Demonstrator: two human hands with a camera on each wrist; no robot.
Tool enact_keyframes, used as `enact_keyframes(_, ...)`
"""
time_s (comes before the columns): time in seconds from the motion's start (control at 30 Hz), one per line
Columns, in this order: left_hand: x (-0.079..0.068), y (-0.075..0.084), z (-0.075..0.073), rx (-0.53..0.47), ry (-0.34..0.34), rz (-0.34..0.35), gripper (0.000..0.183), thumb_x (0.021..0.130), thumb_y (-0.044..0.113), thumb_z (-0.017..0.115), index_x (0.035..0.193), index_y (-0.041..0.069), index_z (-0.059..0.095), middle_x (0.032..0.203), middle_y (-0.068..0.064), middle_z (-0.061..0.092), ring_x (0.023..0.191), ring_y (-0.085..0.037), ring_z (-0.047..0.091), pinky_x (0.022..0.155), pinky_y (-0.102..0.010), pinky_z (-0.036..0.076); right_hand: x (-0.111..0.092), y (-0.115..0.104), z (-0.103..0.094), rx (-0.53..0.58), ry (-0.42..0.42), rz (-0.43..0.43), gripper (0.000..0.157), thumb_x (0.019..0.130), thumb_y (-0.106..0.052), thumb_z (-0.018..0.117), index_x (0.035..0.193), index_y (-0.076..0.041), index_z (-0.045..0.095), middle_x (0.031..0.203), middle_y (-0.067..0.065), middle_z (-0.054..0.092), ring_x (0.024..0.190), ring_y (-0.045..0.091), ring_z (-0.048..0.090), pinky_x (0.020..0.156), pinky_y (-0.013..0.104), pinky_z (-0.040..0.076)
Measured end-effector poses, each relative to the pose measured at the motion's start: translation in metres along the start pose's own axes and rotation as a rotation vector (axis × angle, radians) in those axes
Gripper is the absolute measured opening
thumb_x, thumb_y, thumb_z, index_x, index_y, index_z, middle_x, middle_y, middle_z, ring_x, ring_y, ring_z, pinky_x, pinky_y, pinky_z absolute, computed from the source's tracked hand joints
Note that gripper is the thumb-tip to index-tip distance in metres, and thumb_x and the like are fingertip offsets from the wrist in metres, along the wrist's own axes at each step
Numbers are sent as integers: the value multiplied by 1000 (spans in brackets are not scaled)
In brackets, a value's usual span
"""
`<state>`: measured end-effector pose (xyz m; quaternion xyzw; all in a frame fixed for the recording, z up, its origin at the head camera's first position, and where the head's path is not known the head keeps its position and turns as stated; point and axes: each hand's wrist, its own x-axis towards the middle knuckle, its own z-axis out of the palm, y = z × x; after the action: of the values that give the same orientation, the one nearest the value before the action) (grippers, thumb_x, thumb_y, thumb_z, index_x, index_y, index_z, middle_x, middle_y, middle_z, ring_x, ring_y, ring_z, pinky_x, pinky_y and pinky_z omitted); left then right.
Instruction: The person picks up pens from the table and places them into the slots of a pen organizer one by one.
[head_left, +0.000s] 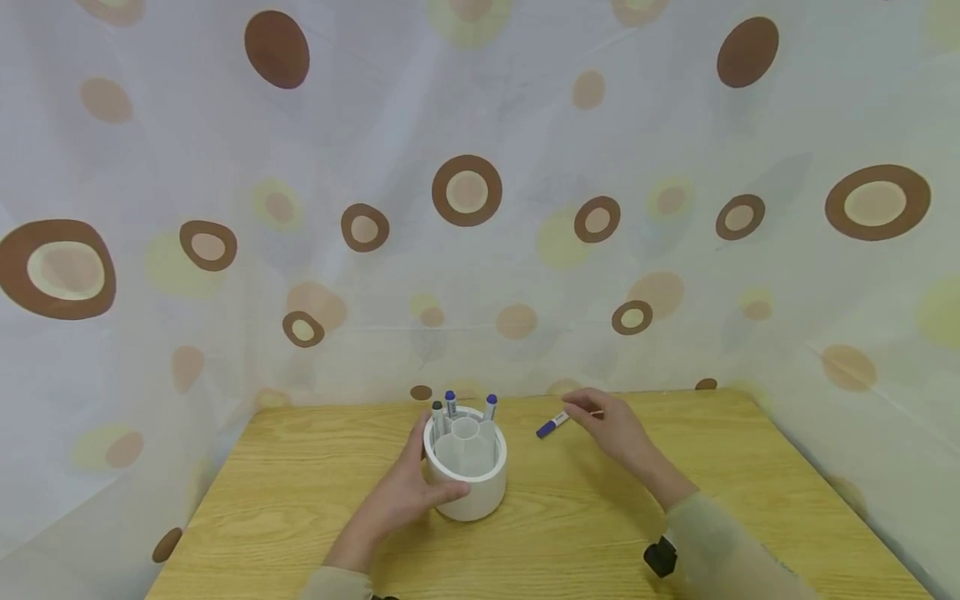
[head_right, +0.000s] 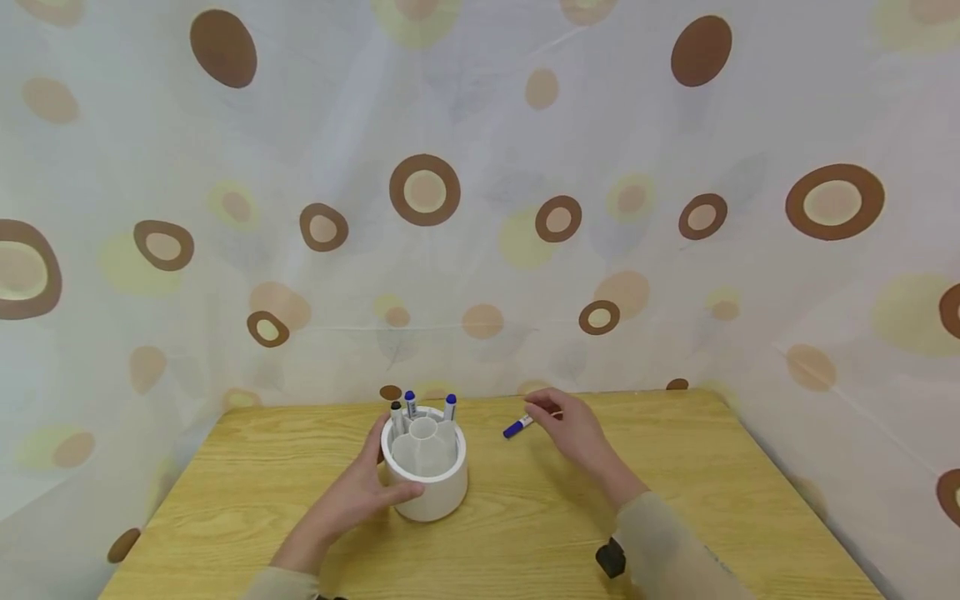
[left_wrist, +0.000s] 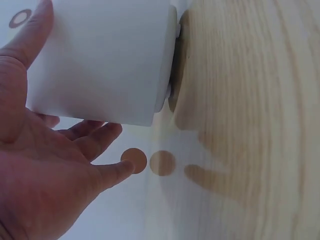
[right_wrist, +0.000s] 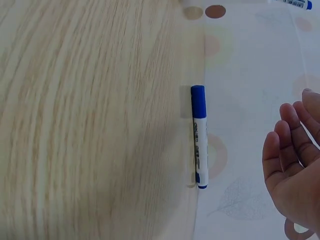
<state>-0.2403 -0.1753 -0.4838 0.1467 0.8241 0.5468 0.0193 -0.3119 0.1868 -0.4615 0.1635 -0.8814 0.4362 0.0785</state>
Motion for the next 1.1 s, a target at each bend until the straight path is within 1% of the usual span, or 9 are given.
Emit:
enact_keyframes(0.13, 0, 2, 4, 0, 16, -25, 131, 88, 35, 97, 177, 12, 4, 175, -26, 32, 160, -49, 31, 127, -74, 18, 7, 11, -5, -16, 5, 0, 28, 113, -23, 68, 134, -5, 75, 124, 10, 78, 115, 33, 71, 101, 56, 58)
enact_keyframes(0.23, 0, 4, 6, -6, 36, -51, 130, 89, 38, 96, 177, 12, 4, 175, -28, 32, 160, -51, 31, 127, -73, 20, 13, 19, -7, -33, 5, 15, 29, 113, -24, 68, 135, -6, 75, 124, 9, 78, 116, 33, 70, 101, 55, 58)
enact_keyframes(0.4, 0, 3, 7, -17, 55, -69, 128, 89, 38, 95, 177, 11, 5, 173, -28, 35, 158, -51, 35, 127, -72, 21, 22, 32, -9, -68, -2, 28, 29, 112, -23, 68, 135, -5, 75, 123, 11, 77, 114, 34, 70, 96, 53, 60)
enact_keyframes(0.5, 0, 3, 8, -23, 58, -71, 127, 89, 38, 95, 176, 10, 6, 172, -27, 36, 157, -49, 36, 127, -71, 21, 26, 39, -10, -78, -3, 23, 29, 112, -19, 69, 135, -2, 74, 123, 13, 77, 114, 36, 70, 96, 55, 60)
enact_keyframes(0.63, 0, 3, 8, -27, 58, -72, 127, 89, 38, 95, 177, 12, 7, 172, -26, 37, 157, -48, 37, 127, -71, 22, 28, 45, -11, -65, -18, 25, 31, 112, -15, 68, 138, 2, 71, 130, 20, 74, 120, 42, 69, 103, 58, 57)
enact_keyframes(0.8, 0, 3, 9, -37, 50, -78, 129, 90, 39, 95, 177, 12, 4, 172, -28, 35, 157, -48, 37, 127, -72, 22, 31, 52, -9, -46, -42, 39, 35, 111, -12, 68, 142, 4, 68, 142, 26, 68, 131, 48, 63, 109, 60, 54)
enact_keyframes(0.9, 0, 2, 9, -38, 46, -81, 129, 90, 38, 95, 177, 12, 4, 172, -28, 36, 156, -48, 38, 126, -73, 23, 33, 57, -8, -40, -56, 52, 38, 111, -13, 68, 144, 5, 67, 147, 27, 65, 136, 51, 59, 111, 62, 52)
enact_keyframes(1.1, 0, 1, 9, -41, 41, -74, 126, 90, 37, 95, 177, 13, 6, 171, -26, 38, 155, -47, 40, 126, -72, 24, 37, 68, -6, -24, -87, 86, 42, 112, -15, 67, 149, 4, 63, 154, 29, 59, 144, 52, 52, 114, 63, 49)
